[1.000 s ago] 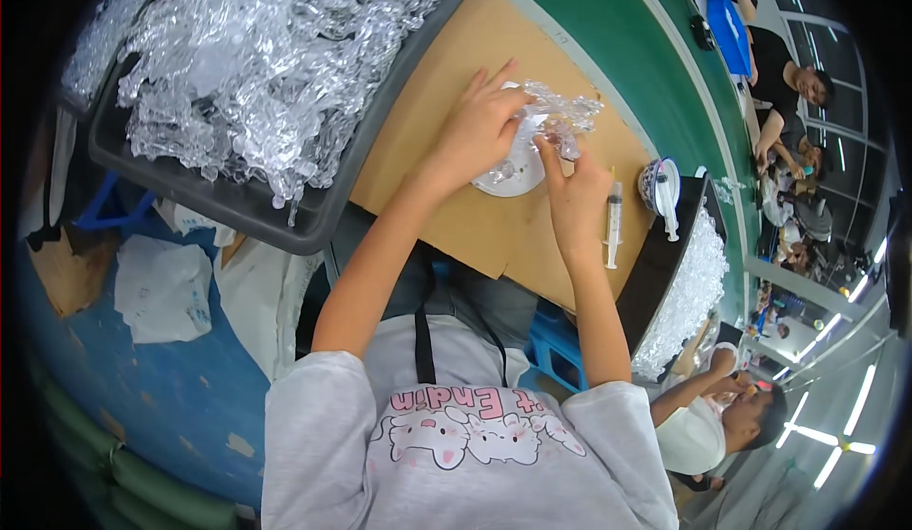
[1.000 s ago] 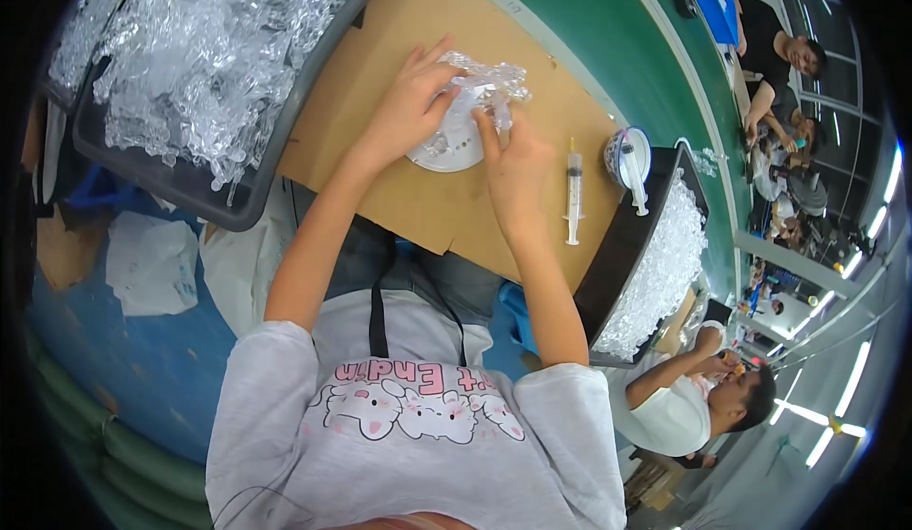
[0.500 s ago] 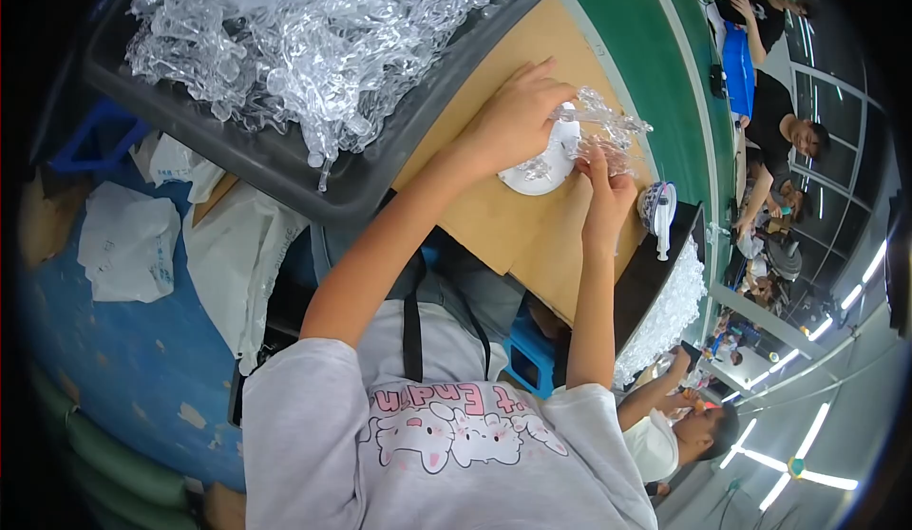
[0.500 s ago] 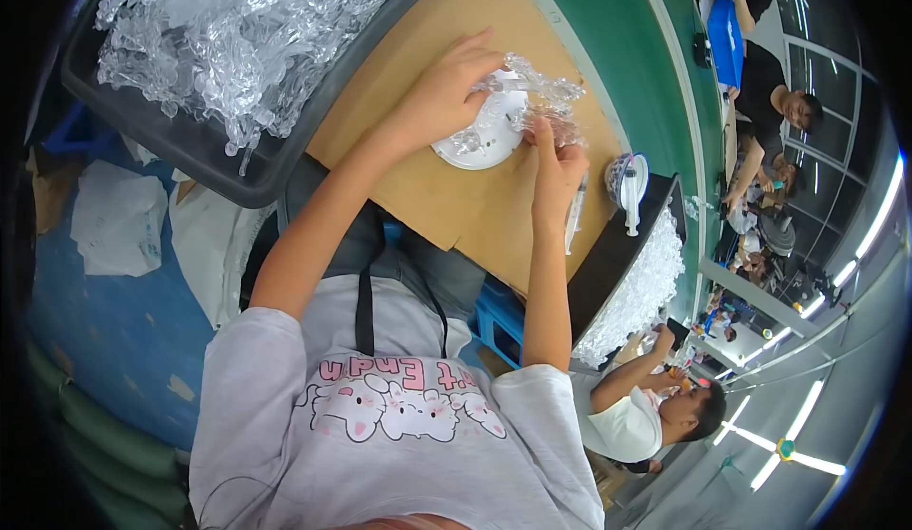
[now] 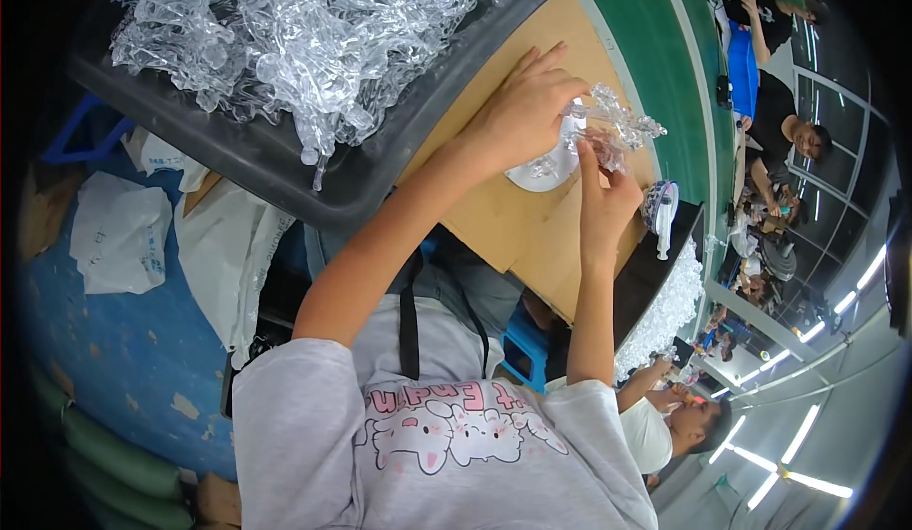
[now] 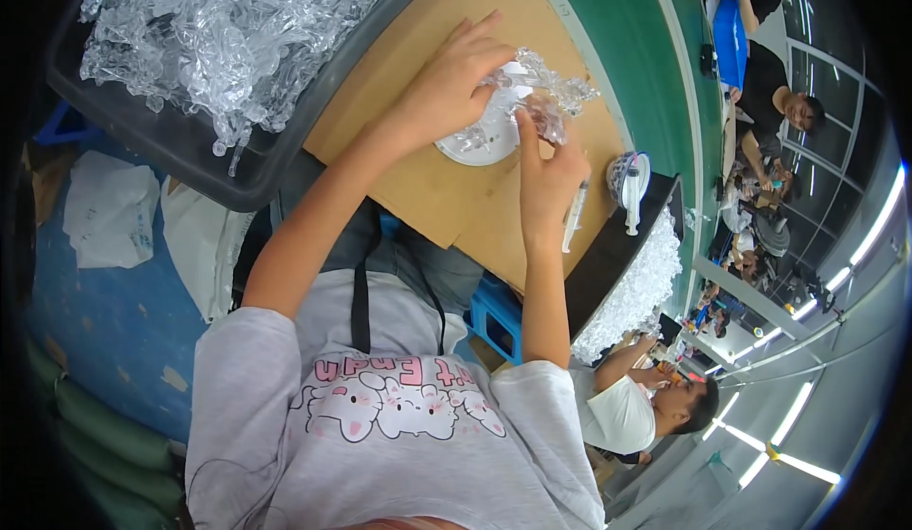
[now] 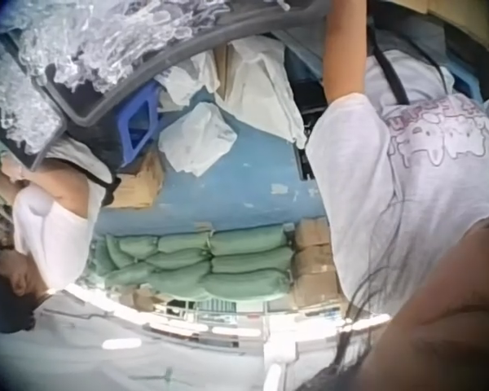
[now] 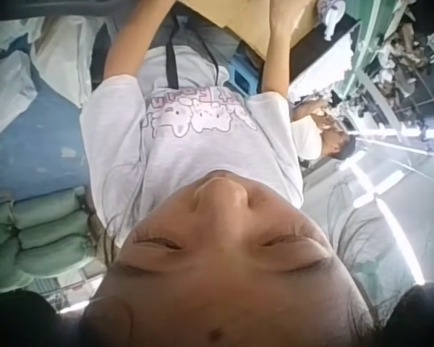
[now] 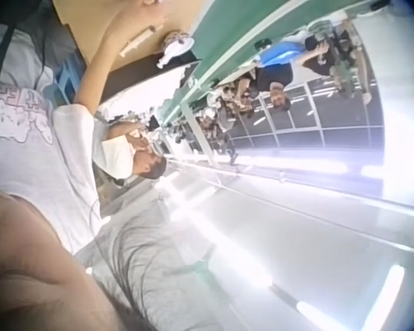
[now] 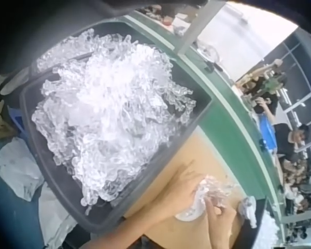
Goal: Assembling decorative lighting components by gluing clear plastic crystal pieces onto a circular base using a syringe-based adhesive.
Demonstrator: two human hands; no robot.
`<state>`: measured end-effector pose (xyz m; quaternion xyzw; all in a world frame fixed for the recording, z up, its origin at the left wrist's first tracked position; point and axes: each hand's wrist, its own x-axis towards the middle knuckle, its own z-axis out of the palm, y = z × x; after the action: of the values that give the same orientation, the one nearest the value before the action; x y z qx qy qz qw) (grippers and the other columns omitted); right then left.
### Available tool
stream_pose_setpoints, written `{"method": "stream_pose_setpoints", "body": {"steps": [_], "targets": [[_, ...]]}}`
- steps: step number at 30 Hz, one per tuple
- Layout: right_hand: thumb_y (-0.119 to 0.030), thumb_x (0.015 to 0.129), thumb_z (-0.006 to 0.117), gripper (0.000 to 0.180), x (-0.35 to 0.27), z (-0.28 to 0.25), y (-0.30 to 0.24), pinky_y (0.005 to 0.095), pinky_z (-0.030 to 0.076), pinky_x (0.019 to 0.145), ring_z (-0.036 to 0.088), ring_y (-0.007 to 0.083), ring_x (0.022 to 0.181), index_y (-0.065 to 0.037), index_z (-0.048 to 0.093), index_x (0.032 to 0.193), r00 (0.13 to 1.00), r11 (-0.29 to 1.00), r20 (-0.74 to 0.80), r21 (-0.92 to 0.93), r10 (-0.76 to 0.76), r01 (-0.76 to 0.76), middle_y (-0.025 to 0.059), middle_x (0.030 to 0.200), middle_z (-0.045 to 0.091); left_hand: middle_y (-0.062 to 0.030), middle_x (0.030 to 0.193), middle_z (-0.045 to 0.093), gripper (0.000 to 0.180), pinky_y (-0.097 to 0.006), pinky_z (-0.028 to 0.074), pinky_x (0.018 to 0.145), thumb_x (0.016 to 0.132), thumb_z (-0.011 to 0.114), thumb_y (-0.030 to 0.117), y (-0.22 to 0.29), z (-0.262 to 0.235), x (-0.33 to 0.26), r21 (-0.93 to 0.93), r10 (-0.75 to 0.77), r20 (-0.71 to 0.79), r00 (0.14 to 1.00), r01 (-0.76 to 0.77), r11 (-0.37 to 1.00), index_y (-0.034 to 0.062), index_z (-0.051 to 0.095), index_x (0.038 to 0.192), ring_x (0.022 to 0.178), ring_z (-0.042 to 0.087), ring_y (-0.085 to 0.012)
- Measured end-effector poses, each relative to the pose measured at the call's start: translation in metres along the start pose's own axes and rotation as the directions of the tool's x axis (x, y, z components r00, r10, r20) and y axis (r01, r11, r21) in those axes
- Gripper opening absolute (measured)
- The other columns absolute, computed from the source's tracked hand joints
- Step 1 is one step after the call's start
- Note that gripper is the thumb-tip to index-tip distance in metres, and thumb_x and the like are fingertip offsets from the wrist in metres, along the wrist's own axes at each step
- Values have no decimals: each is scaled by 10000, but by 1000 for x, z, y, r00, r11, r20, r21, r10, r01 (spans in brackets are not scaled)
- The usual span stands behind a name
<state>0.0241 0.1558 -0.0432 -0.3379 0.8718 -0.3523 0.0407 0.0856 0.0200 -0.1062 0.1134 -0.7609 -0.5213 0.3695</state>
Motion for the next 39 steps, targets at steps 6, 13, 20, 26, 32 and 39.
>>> {"method": "stream_pose_setpoints", "body": {"steps": [6,13,20,26,32,39], "targets": [[-146,839,691,265,-1,-3,-1,237,473,759,611,87,809,68,658,992,998,991,11,-125,56,-54,107,885,694,-151,1071,616,377,-468,223,1109,722,485,-96,0,0,0,2,8,-8,1000,-8,1000,-1,615,1063,1307,361,-327],[-101,835,683,209,3,-3,0,250,485,774,630,93,820,50,665,979,999,982,39,-186,27,-19,116,898,699,-147,1063,618,340,-468,209,1115,739,483,-86,-2,0,0,26,0,10,1000,0,1000,-4,620,1040,1312,355,-324],[-102,872,642,231,-6,-1,23,252,484,814,623,126,872,64,634,1032,999,985,-4,167,-40,40,94,964,673,-147,1067,628,336,-461,198,1120,738,490,-87,1,0,-1,9,-2,15,1000,1,1000,1,629,1031,1312,354,-319],[-171,908,605,267,2,-5,30,275,515,773,627,137,827,75,623,1010,966,869,27,430,256,-243,93,957,659,-155,1042,607,260,-486,246,1100,749,494,-87,1,-2,-3,-12,4,7,1000,-4,1000,-10,600,974,1294,376,-339],[-157,906,608,270,4,-4,22,263,508,767,623,129,826,74,621,1046,977,910,45,358,207,-210,92,971,660,-157,1032,608,251,-472,252,1104,758,496,-89,0,0,-4,0,-2,-16,1000,2,1000,-13,603,972,1285,390,-325],[-132,884,638,250,0,1,0,248,483,781,631,126,848,54,640,1050,999,997,-25,67,48,-46,91,957,679,-159,1036,608,252,-464,256,1105,756,492,-94,0,2,-2,33,7,-35,999,-5,999,-17,603,969,1284,393,-316]]}}
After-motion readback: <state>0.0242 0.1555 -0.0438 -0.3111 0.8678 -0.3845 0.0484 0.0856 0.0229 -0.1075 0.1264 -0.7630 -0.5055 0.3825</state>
